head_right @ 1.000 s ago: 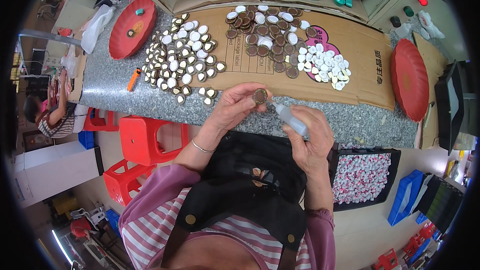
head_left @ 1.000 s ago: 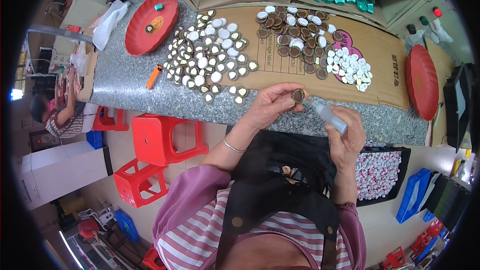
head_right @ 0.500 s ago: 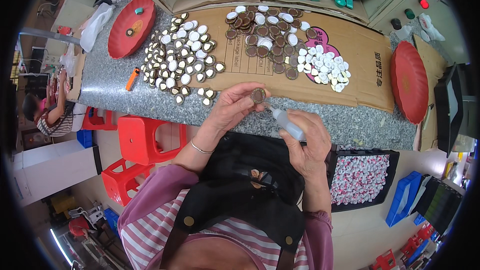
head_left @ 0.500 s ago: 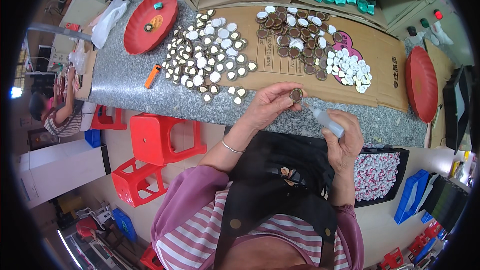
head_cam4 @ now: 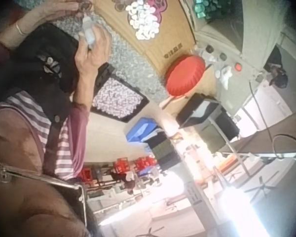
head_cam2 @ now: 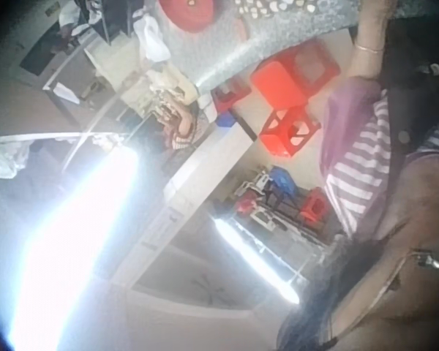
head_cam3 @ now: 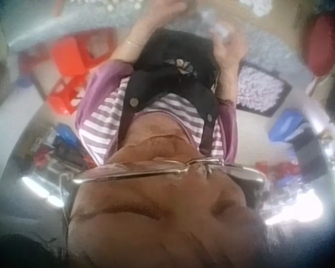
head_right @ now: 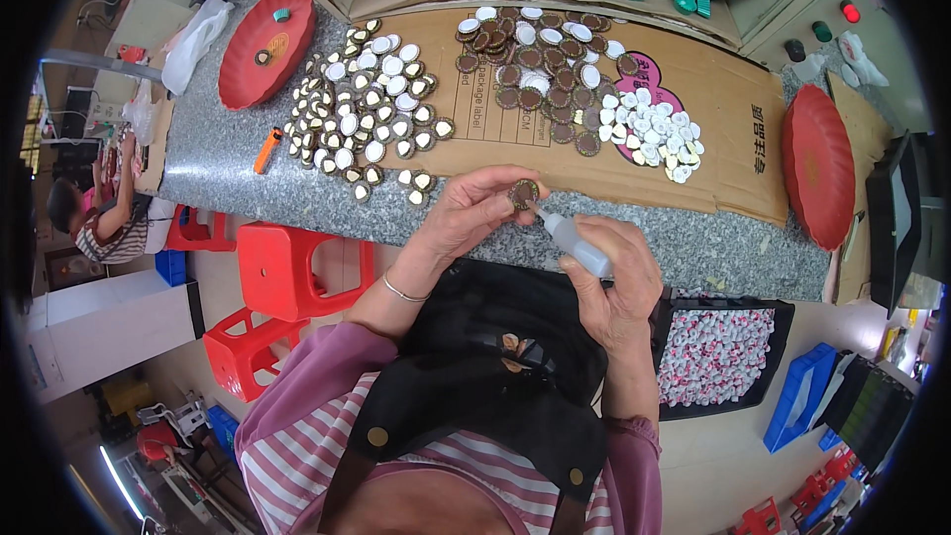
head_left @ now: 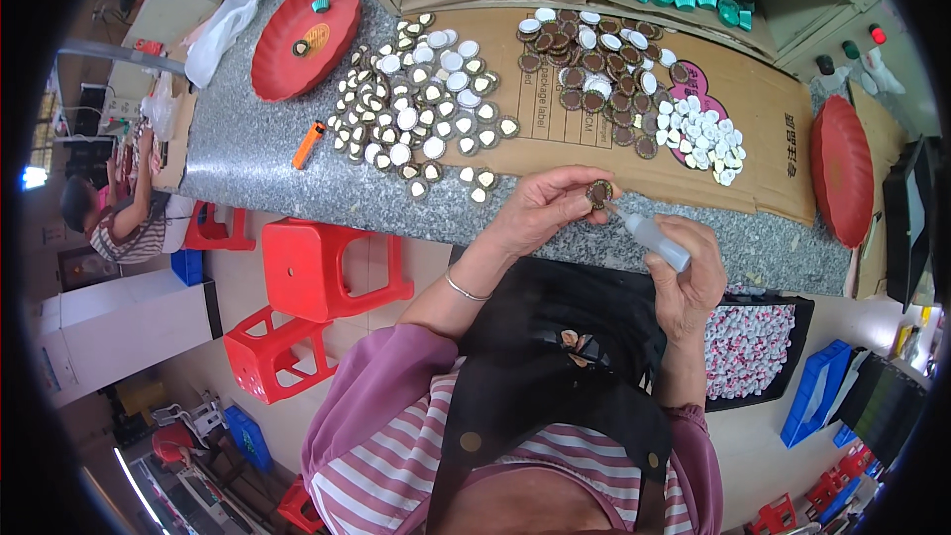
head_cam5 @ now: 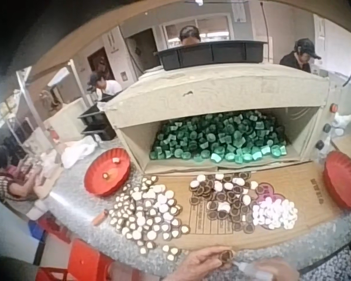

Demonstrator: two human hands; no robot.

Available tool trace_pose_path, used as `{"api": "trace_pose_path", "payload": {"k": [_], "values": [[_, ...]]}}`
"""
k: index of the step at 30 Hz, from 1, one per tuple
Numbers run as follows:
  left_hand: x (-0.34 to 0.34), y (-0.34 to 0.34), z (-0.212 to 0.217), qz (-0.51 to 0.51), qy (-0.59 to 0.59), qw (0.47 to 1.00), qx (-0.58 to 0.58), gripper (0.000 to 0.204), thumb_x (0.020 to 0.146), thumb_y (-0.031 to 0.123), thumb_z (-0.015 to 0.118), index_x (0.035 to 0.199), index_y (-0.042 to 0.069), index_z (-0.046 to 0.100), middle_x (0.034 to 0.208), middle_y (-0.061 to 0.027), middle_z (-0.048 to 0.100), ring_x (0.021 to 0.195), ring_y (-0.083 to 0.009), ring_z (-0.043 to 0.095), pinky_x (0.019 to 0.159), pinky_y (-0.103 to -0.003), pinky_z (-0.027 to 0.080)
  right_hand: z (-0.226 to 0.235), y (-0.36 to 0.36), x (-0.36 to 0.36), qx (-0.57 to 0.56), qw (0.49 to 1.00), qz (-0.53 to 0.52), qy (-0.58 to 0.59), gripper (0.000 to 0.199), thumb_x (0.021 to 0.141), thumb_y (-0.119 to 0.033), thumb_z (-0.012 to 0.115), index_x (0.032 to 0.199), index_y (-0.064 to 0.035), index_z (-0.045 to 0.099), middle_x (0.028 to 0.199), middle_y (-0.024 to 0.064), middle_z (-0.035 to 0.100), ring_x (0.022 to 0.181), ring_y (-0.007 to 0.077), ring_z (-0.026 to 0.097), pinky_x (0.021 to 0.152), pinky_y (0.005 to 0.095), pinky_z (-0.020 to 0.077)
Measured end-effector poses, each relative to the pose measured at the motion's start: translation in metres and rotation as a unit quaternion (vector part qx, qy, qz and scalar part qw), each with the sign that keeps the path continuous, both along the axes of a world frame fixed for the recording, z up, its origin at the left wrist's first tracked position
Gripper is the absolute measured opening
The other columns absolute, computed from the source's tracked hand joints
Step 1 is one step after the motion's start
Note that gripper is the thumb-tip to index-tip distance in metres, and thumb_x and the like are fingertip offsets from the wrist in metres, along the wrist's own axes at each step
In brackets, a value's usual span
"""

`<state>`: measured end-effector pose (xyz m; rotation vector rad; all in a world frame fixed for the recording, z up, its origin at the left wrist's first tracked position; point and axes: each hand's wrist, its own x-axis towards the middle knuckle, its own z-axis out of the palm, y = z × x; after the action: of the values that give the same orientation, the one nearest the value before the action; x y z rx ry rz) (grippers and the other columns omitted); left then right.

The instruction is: Applying adhesive to small brown circular bases and attaching white components at a factory workbench.

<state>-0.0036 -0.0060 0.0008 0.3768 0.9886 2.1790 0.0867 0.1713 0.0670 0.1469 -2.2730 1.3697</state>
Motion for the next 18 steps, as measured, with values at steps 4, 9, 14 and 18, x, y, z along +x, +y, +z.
{"api": "trace_pose_path", "payload": {"k": [4, 9, 14, 18], "values": [[-0.001, 0.0, -0.003, -0.009, 0.009, 1.0, 0.01, 0.034, 0.088, 0.01, 0.053, 0.121, 0.001, 0.049, 0.113, -0.0143, 0.056, 0.095, -0.0173, 0.058, 0.081, -0.029, 0.049, -0.002, 0.0, 0.0, 0.011, 1.0, -0.005, 0.01, 0.028, 0.072, -0.007, 0.069, 0.098, -0.0006, 0.057, 0.093, 0.0167, 0.061, 0.084, 0.028, 0.06, 0.074, 0.0337, 0.0476], [0.0, -0.001, -0.002, 0.001, -0.011, 1.0, 0.003, 0.035, 0.088, 0.01, 0.053, 0.121, 0.0, 0.049, 0.113, -0.0147, 0.056, 0.096, -0.0181, 0.057, 0.081, -0.03, 0.048, -0.003, 0.003, 0.002, 0.009, 1.0, -0.013, 0.012, 0.028, 0.074, -0.008, 0.068, 0.098, -0.0009, 0.057, 0.093, 0.0165, 0.062, 0.084, 0.0279, 0.06, 0.074, 0.0337, 0.0473], [0.001, 0.003, -0.003, 0.001, -0.013, 1.0, 0.003, 0.035, 0.087, 0.01, 0.054, 0.121, 0.0, 0.048, 0.113, -0.0147, 0.056, 0.096, -0.0183, 0.057, 0.081, -0.03, 0.048, -0.005, 0.007, 0.005, 0.012, 1.0, -0.013, 0.0, 0.026, 0.074, -0.007, 0.067, 0.096, 0.0002, 0.056, 0.093, 0.0166, 0.061, 0.084, 0.0268, 0.059, 0.074, 0.0337, 0.0469], [0.002, 0.008, -0.001, 0.012, -0.037, 0.999, 0.003, 0.034, 0.087, 0.007, 0.053, 0.12, 0.0, 0.049, 0.111, -0.0142, 0.056, 0.091, -0.0176, 0.057, 0.081, -0.029, 0.048, -0.018, 0.022, 0.015, -0.216, 0.973, -0.072, 0.039, 0.028, 0.073, -0.004, 0.064, 0.097, -0.0003, 0.05, 0.098, 0.0146, 0.055, 0.089, 0.0236, 0.055, 0.081, 0.0351, 0.0446]]}}
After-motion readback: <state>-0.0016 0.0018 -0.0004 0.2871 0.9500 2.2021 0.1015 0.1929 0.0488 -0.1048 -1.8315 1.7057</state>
